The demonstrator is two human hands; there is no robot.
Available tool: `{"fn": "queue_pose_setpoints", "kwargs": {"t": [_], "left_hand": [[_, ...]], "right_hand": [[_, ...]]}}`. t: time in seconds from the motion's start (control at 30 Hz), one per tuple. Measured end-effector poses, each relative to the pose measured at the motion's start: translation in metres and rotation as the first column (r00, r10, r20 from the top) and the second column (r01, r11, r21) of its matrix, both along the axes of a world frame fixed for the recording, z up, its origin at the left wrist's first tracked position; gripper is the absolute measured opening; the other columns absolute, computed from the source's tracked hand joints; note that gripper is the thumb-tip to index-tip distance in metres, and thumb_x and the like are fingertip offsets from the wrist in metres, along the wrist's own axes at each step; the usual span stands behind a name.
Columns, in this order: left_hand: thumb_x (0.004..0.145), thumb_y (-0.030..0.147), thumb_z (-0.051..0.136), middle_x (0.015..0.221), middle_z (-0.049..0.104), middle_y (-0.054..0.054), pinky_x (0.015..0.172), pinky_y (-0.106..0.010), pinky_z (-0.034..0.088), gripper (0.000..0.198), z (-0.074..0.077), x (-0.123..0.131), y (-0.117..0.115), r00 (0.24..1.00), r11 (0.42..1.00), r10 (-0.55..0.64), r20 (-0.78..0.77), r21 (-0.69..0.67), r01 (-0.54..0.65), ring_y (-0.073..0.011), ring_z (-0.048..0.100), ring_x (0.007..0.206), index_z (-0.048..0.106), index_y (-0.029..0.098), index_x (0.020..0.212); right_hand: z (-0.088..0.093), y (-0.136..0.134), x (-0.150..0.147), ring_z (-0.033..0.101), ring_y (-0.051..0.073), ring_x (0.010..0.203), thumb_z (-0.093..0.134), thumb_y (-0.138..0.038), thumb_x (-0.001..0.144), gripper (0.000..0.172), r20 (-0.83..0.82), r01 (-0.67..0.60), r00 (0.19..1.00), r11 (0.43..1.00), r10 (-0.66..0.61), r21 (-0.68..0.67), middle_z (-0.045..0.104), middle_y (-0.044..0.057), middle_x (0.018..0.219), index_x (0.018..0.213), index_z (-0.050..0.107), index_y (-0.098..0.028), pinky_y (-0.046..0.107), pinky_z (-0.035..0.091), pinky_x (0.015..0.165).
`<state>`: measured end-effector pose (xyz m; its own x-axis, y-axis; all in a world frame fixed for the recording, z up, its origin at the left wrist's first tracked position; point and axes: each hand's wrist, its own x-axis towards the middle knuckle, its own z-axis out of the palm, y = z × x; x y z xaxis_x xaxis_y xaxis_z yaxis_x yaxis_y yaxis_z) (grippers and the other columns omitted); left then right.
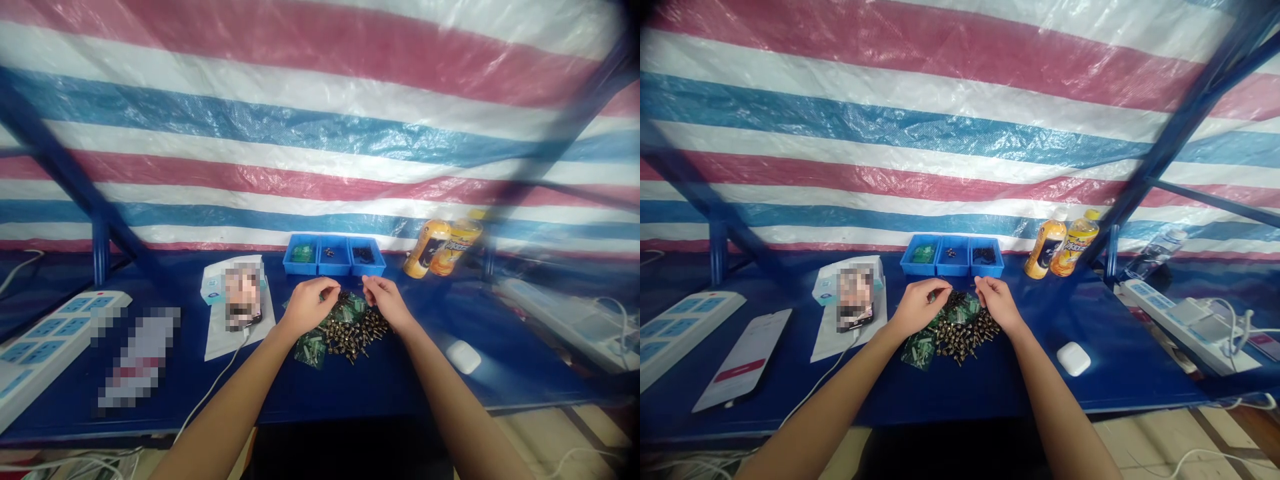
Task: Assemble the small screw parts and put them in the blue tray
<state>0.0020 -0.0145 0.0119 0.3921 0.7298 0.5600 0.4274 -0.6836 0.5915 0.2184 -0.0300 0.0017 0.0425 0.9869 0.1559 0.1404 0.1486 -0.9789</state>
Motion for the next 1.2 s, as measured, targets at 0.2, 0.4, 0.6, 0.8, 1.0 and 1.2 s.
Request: {"fn": "queue_pose_setpoints", "kwargs": {"t": [0.2,0.4,0.6,0.8,1.0,1.2], "left_hand": [[0.093,0.024,0.055,0.083,0.074,0.000,0.062,-0.024,0.048,0.016,-0.001,0.000,0.000,1.000,1.000,0.002,-0.005,-0.005,-0.002,-0.0145,0.066,0.072,0.071,0.023,0.092],[0.093,0.025,0.055,0.085,0.073,0.000,0.066,-0.026,0.048,0.016,-0.003,0.000,0.003,0.997,0.999,0.032,-0.071,-0.025,-0.034,-0.0158,0.066,0.073,0.072,0.024,0.093],[0.092,0.031,0.058,0.098,0.073,-0.003,0.079,-0.034,0.051,0.017,-0.006,-0.003,0.009,0.982,0.998,0.068,-0.177,0.004,-0.068,-0.0223,0.065,0.092,0.073,0.026,0.098],[0.089,0.034,0.061,0.109,0.071,-0.003,0.091,-0.040,0.047,0.019,-0.008,-0.005,0.006,0.951,1.000,-0.027,-0.310,-0.013,0.024,-0.0246,0.062,0.100,0.073,0.028,0.103],[0.089,0.029,0.058,0.103,0.072,-0.001,0.085,-0.036,0.047,0.017,-0.005,-0.005,0.004,0.925,0.999,-0.053,-0.375,-0.024,0.047,-0.0223,0.063,0.094,0.073,0.026,0.098],[0.088,0.027,0.058,0.102,0.072,-0.001,0.084,-0.035,0.047,0.017,-0.004,-0.004,0.003,0.928,0.999,-0.052,-0.368,-0.020,0.048,-0.0221,0.063,0.094,0.072,0.026,0.097]], "right_hand": [[-0.004,0.004,-0.002,0.043,0.009,0.042,0.069,-0.062,0.078,0.043,-0.153,0.128,0.980,0.992,-0.129,-0.016,0.054,-0.007,0.059,0.094,0.059,-0.023,0.025,0.034,0.044],[-0.011,0.009,0.010,0.048,0.013,0.052,0.066,-0.056,0.082,0.044,0.138,0.224,0.962,0.971,-0.235,0.088,0.059,-0.003,0.065,0.112,0.062,-0.023,0.028,0.040,0.054],[-0.007,-0.001,0.021,0.057,0.025,0.085,0.065,-0.050,0.086,0.026,0.704,0.018,0.684,0.969,-0.191,0.245,0.070,0.004,0.084,0.098,0.074,-0.029,0.039,0.040,0.079],[-0.002,-0.008,0.016,0.061,0.024,0.091,0.062,-0.048,0.088,0.027,0.803,-0.177,0.595,0.977,0.012,0.116,0.068,0.003,0.088,0.107,0.073,-0.031,0.040,0.036,0.086],[-0.003,-0.005,0.014,0.063,0.021,0.089,0.058,-0.035,0.091,0.020,0.831,-0.140,0.556,0.986,0.002,0.091,0.068,0.001,0.086,0.102,0.074,-0.029,0.038,0.036,0.087],[-0.011,0.002,0.018,0.066,0.020,0.092,0.056,-0.031,0.093,0.020,0.803,-0.142,0.596,0.982,-0.013,0.122,0.073,0.002,0.097,0.097,0.075,-0.028,0.035,0.041,0.086]]}}
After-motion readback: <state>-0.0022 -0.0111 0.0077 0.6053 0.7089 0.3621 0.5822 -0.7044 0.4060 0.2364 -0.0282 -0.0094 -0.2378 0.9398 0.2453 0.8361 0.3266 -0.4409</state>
